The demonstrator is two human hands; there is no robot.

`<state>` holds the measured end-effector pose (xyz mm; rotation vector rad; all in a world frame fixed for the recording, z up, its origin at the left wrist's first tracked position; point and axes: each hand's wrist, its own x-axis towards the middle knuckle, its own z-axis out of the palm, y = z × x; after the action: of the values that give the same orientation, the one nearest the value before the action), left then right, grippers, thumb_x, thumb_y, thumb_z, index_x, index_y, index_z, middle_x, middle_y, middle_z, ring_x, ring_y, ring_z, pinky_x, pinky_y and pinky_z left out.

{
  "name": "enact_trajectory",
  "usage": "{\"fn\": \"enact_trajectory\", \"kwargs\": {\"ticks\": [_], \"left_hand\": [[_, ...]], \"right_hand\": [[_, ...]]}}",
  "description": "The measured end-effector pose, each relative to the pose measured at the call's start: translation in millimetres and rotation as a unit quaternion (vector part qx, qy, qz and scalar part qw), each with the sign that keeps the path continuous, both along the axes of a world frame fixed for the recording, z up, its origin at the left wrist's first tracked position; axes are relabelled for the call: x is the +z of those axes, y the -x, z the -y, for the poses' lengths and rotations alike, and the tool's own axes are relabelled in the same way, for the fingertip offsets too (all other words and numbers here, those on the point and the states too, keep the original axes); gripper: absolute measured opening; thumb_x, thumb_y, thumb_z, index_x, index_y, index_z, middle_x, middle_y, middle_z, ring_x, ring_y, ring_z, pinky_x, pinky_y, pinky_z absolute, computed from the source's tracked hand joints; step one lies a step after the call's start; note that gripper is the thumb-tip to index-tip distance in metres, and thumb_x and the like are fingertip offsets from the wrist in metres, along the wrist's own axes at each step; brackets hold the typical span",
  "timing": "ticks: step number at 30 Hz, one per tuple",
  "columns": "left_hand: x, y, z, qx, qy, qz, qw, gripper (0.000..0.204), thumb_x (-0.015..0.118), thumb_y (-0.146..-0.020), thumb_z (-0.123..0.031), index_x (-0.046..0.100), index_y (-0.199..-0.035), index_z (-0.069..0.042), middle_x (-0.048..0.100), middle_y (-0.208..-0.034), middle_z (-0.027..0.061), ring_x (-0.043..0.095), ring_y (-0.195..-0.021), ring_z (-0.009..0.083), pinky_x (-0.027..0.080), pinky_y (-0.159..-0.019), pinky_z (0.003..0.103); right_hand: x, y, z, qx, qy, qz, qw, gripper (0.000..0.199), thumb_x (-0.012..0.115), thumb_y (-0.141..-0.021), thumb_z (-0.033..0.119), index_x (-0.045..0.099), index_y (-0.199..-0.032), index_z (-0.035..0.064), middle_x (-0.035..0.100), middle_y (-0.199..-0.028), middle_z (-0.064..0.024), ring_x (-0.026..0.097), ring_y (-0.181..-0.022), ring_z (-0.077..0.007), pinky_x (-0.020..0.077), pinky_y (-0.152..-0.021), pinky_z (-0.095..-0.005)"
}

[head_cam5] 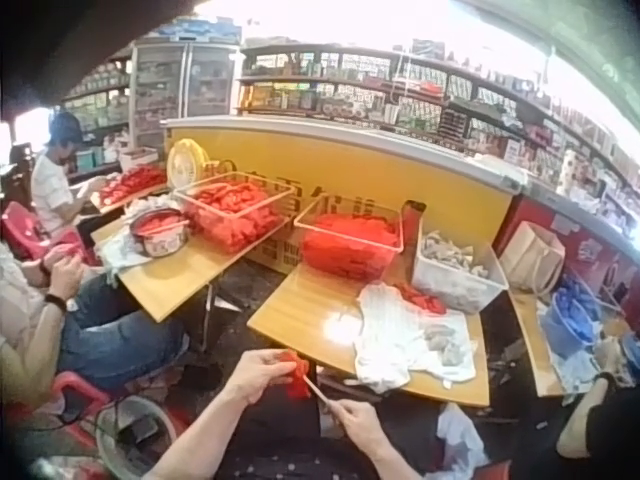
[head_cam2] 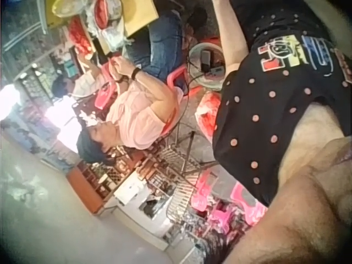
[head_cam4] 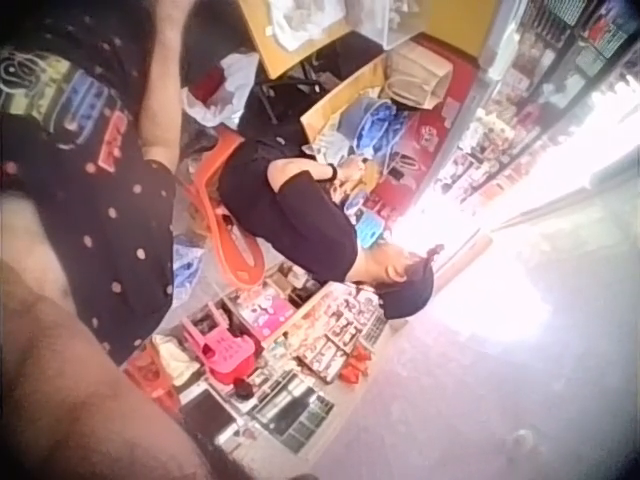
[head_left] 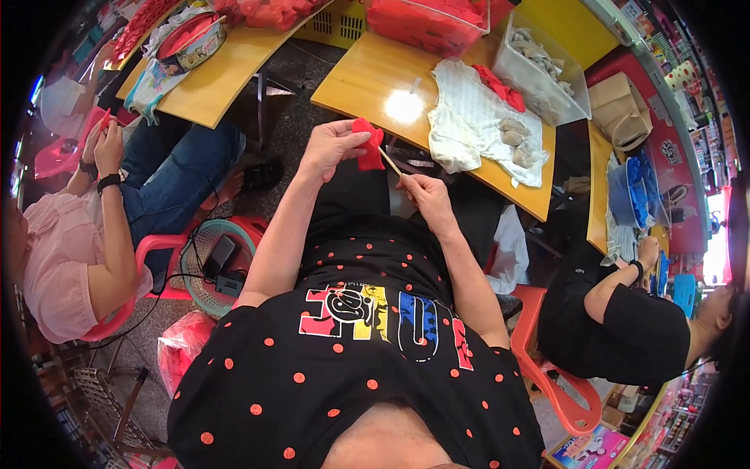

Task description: Assembling small red fabric items by filling them with stuffing and using a stick to position the material.

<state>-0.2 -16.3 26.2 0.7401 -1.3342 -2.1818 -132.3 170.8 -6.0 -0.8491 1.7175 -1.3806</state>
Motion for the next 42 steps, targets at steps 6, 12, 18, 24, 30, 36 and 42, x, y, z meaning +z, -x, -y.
{"fn": "enact_trajectory", "kwargs": {"ticks": [6,12,18,24,30,36,42], "left_hand": [[-4,1,2,-0.019,0.0,0.001,1.0,0.022,0.065,-0.084,-0.01,0.064,-0.104,-0.001,0.067,-0.094,0.0076,0.065,-0.08,0.0136,0.055,-0.068,0.026],[-5,1,2,0.005,-0.076,-0.044,0.996,0.027,0.06,-0.09,-0.02,0.061,-0.108,0.0,0.066,-0.096,0.008,0.066,-0.082,0.0154,0.055,-0.072,0.029],[-6,0,2,0.004,-0.127,-0.072,0.989,0.027,0.056,-0.092,-0.024,0.061,-0.106,-0.001,0.066,-0.097,0.0092,0.066,-0.084,0.0173,0.055,-0.073,0.031],[-7,0,7,0.02,-0.104,-0.066,0.992,0.024,0.056,-0.092,-0.019,0.061,-0.106,0.0,0.066,-0.096,0.0095,0.065,-0.083,0.016,0.056,-0.074,0.03],[-11,3,4,0.017,-0.097,-0.071,0.993,0.024,0.056,-0.092,-0.017,0.061,-0.106,0.003,0.066,-0.096,0.0103,0.065,-0.084,0.0171,0.056,-0.077,0.031],[-7,1,4,0.016,-0.127,-0.11,0.986,0.023,0.055,-0.092,-0.015,0.06,-0.106,0.003,0.066,-0.099,0.0119,0.065,-0.088,0.0188,0.054,-0.08,0.033],[-8,3,3,0.025,-0.118,-0.082,0.989,0.026,0.053,-0.093,-0.019,0.059,-0.111,-0.001,0.065,-0.104,0.0128,0.065,-0.093,0.0183,0.054,-0.081,0.031]], "right_hand": [[-4,-8,8,-0.005,0.014,0.132,0.991,0.029,0.056,-0.092,0.026,0.063,-0.077,0.0027,0.044,-0.058,0.006,0.034,-0.049,-0.0025,0.025,-0.045,-0.0185],[-8,-7,6,-0.004,0.011,0.133,0.991,0.03,0.055,-0.093,0.028,0.062,-0.077,0.0032,0.043,-0.058,0.0059,0.032,-0.047,-0.0023,0.0229,-0.044,-0.0182],[-7,-15,9,-0.005,0.025,0.215,0.976,0.031,0.055,-0.093,0.031,0.06,-0.077,0.0044,0.041,-0.057,0.0064,0.031,-0.046,-0.002,0.0207,-0.042,-0.0183],[-10,-12,10,0.007,0.007,0.198,0.98,0.032,0.055,-0.093,0.032,0.061,-0.076,0.0053,0.041,-0.057,0.0065,0.031,-0.045,-0.0018,0.0204,-0.042,-0.0183],[-8,-12,10,-0.003,0.005,0.183,0.983,0.032,0.055,-0.093,0.032,0.061,-0.075,0.0057,0.042,-0.057,0.0068,0.031,-0.045,-0.0018,0.0202,-0.042,-0.018],[-4,-18,10,-0.011,0.018,0.283,0.959,0.032,0.056,-0.092,0.03,0.06,-0.074,0.0042,0.042,-0.057,0.0056,0.031,-0.045,-0.0029,0.0223,-0.042,-0.0184],[-1,-20,12,0.002,-0.007,0.245,0.969,0.031,0.056,-0.092,0.029,0.061,-0.074,0.0042,0.043,-0.057,0.0055,0.032,-0.045,-0.0029,0.0229,-0.042,-0.0183]]}}
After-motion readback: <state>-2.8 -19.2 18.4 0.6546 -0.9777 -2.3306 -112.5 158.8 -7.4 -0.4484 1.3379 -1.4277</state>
